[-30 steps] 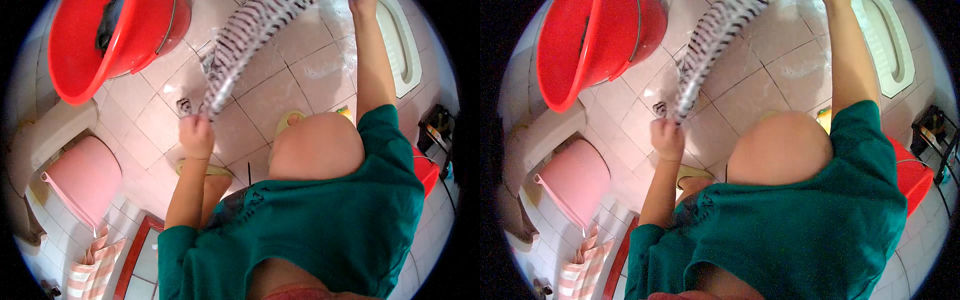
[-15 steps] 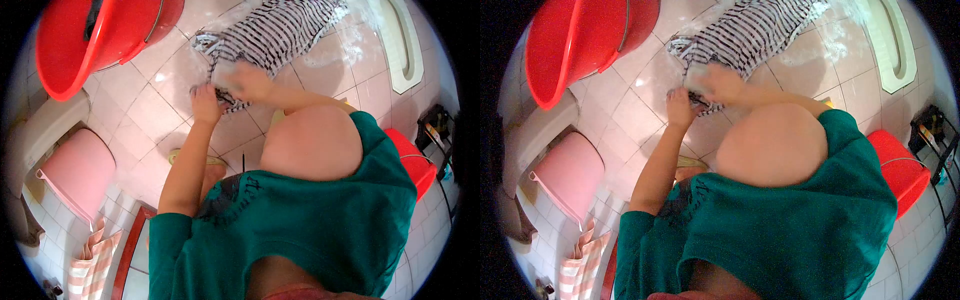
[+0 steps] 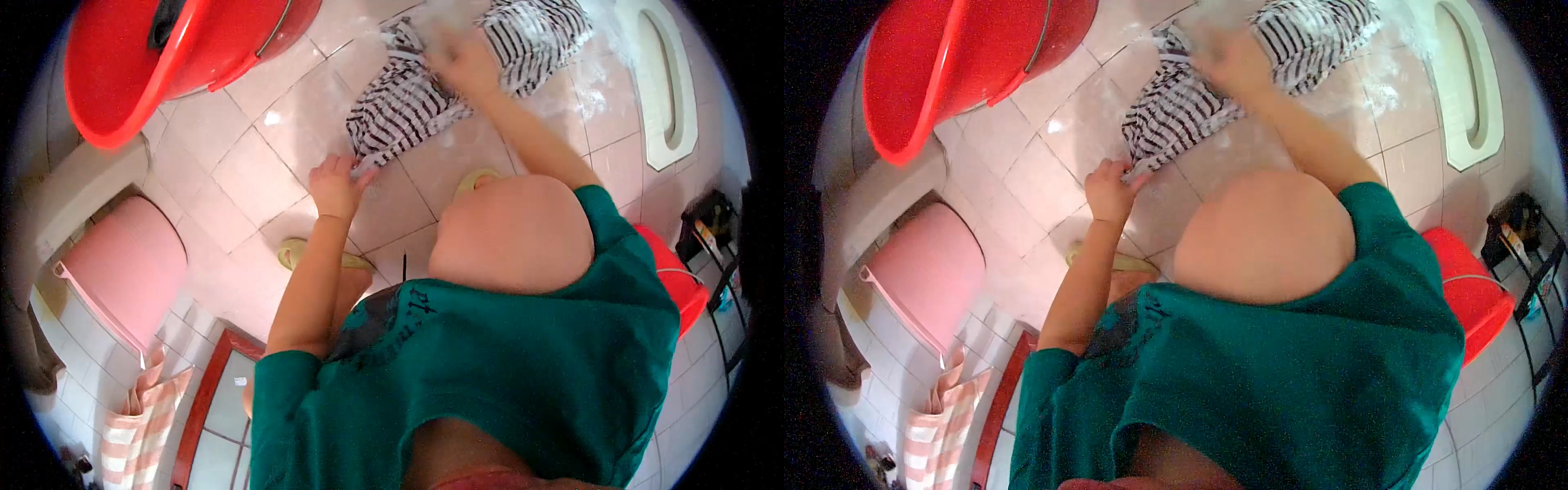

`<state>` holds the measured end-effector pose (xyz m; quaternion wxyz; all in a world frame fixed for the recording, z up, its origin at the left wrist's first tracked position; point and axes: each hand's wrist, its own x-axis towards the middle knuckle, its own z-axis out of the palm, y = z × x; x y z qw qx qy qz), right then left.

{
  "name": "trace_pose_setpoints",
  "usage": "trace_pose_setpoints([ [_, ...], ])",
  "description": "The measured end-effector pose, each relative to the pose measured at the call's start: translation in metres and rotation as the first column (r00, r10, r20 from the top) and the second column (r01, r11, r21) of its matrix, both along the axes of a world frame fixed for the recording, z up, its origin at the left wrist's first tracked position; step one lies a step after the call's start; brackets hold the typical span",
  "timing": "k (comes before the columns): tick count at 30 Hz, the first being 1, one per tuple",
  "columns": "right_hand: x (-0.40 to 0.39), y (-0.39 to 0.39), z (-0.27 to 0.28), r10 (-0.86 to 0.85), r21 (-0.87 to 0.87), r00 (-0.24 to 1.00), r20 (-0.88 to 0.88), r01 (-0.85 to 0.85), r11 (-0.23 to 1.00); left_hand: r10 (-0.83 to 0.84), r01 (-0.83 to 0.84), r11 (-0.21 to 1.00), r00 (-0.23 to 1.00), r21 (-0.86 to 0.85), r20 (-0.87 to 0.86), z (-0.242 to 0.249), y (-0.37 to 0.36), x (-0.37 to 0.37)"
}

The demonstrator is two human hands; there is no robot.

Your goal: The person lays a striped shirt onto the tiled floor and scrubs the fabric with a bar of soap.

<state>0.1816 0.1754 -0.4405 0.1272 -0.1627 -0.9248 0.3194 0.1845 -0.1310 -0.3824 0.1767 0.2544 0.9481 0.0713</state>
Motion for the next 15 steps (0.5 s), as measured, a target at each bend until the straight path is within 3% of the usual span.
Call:
trace_pose_setpoints([
  [1, 0.008, -0.047, 0.003, 0.213, -0.104, 0.974, -0.078, -0.221, 0.970, -0.113, 0.113, 0.993, 0.994, 0.027, -0.003, -0.003, -0.007, 0.007],
  [2, 0.023, -0.084, 0.014, 0.481, -0.045, 0.876, -0.032, -0.482, 0.875, -0.231, 0.231, 0.971, 0.973, 0.053, -0.003, -0.004, -0.014, 0.015],
  [3, 0.030, -0.091, 0.009, 0.479, -0.057, 0.877, -0.031, -0.480, 0.875, -0.234, 0.233, 0.971, 0.972, 0.044, 0.005, -0.006, -0.025, 0.028],
  [5, 0.028, -0.089, -0.001, 0.631, -0.021, 0.767, 0.118, -0.633, 0.774, -0.329, 0.349, 0.926, 0.933, -0.144, 0.146, -0.016, -0.035, 0.041],
  [7, -0.014, -0.001, 0.014, 0.461, 0.279, 0.793, 0.398, -0.583, 0.763, -0.321, 0.326, 0.939, 0.945, -0.109, 0.059, -0.009, -0.030, 0.038],
  [8, -0.017, 0.034, 0.023, 0.131, 0.097, 0.831, 0.540, -0.216, 0.972, -0.311, 0.308, 0.949, 0.949, -0.070, -0.044, -0.005, -0.029, 0.034],
  [10, -0.009, 0.072, 0.016, -0.079, 0.253, 0.978, 0.194, 0.028, 0.967, -0.282, 0.275, 0.958, 0.956, -0.086, -0.079, -0.008, -0.021, 0.017],
  [12, -0.014, 0.072, 0.019, -0.144, 0.249, 0.961, 0.236, 0.083, 0.965, -0.243, 0.235, 0.968, 0.965, -0.089, -0.097, -0.006, -0.006, 0.006],
  [14, -0.011, 0.063, 0.018, -0.200, 0.232, 0.934, 0.295, 0.133, 0.963, 0.065, -0.026, 0.983, 0.975, 0.182, -0.213, -0.010, 0.004, 0.003],
  [15, -0.011, 0.055, 0.016, -0.250, 0.023, 0.948, 0.197, 0.251, 0.968, 0.173, -0.106, 0.955, 0.957, 0.279, -0.231, -0.014, 0.007, 0.002],
])
